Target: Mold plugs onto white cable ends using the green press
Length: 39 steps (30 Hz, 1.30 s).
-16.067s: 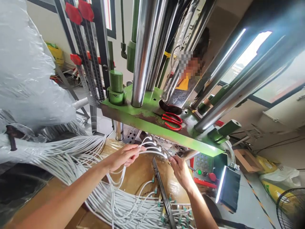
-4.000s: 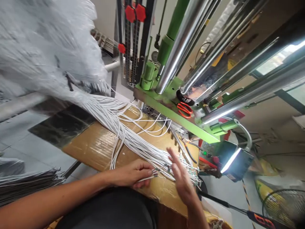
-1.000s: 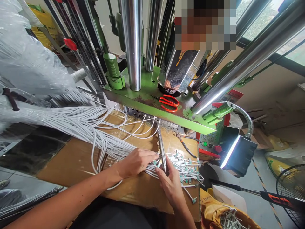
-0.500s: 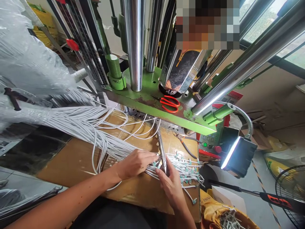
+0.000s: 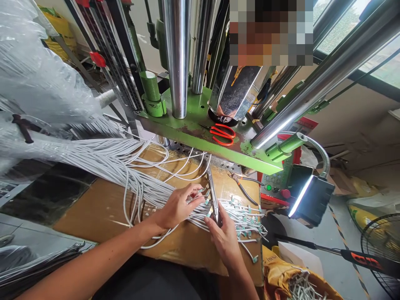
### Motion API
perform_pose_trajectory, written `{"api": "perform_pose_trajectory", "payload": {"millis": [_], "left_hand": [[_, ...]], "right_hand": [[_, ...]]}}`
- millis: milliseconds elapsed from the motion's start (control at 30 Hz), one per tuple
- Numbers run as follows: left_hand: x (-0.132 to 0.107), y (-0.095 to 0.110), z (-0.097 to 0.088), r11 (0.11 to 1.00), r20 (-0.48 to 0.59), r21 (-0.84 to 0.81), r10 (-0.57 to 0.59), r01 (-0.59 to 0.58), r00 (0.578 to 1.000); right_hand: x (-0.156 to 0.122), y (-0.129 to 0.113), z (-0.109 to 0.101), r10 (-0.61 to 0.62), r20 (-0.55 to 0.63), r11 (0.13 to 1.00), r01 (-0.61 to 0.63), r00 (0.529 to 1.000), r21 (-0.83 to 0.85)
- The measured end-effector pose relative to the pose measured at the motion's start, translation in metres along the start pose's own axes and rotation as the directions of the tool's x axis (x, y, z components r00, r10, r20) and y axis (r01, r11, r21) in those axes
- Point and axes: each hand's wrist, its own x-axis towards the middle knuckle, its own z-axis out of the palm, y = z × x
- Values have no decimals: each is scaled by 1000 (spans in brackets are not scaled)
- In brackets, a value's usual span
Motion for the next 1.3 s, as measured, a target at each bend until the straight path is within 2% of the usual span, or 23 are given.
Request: {"api": "perform_pose_trajectory", "payload": {"millis": [67,167,233,300,367,500,633,733,867,1000,1133,1200,1300], "left_hand": [[4,6,-9,997,59,-62,-51,55,997],[14,10,-21,976,230,-148,-124,160,965],[21,8,-25,974,244,-152,-129,170,961],[26,5,-25,992,224,-82,-79,100,971],[29,2,-23,1000,253,23,14,-21,967],[32,-6,-17,968,321,107,182,-226,929],[34,-13,-16,917,303,146,315,-371,899],[33,-18,-17,879,307,166,384,-446,871],[35,-21,-16,868,313,177,397,-464,863],[39,-19,-12,909,286,136,344,-393,894],[42,-10,-14,994,215,5,102,-105,971],[43,-7,-19,996,183,-86,-19,35,983],[46,-4,-25,961,85,-220,-152,168,985]], "right_hand": [[0,1,0,31,2,999,-31,1000,15],[1,2,0,56,11,998,-57,998,40],[1,3,-1,66,5,996,-66,998,55],[1,4,-1,81,5,994,-81,997,69],[1,6,-2,102,17,991,-103,995,83],[1,9,-2,131,26,987,-133,991,95],[1,8,-3,127,30,988,-129,991,85],[1,7,-3,131,36,987,-134,991,84],[1,6,-4,105,59,992,-109,993,71],[2,2,-5,76,93,993,-83,993,82],[0,-7,-11,85,125,978,-107,989,181],[-3,-10,-17,104,88,973,-120,991,198],[-8,-8,-25,142,60,964,-152,988,219]]}}
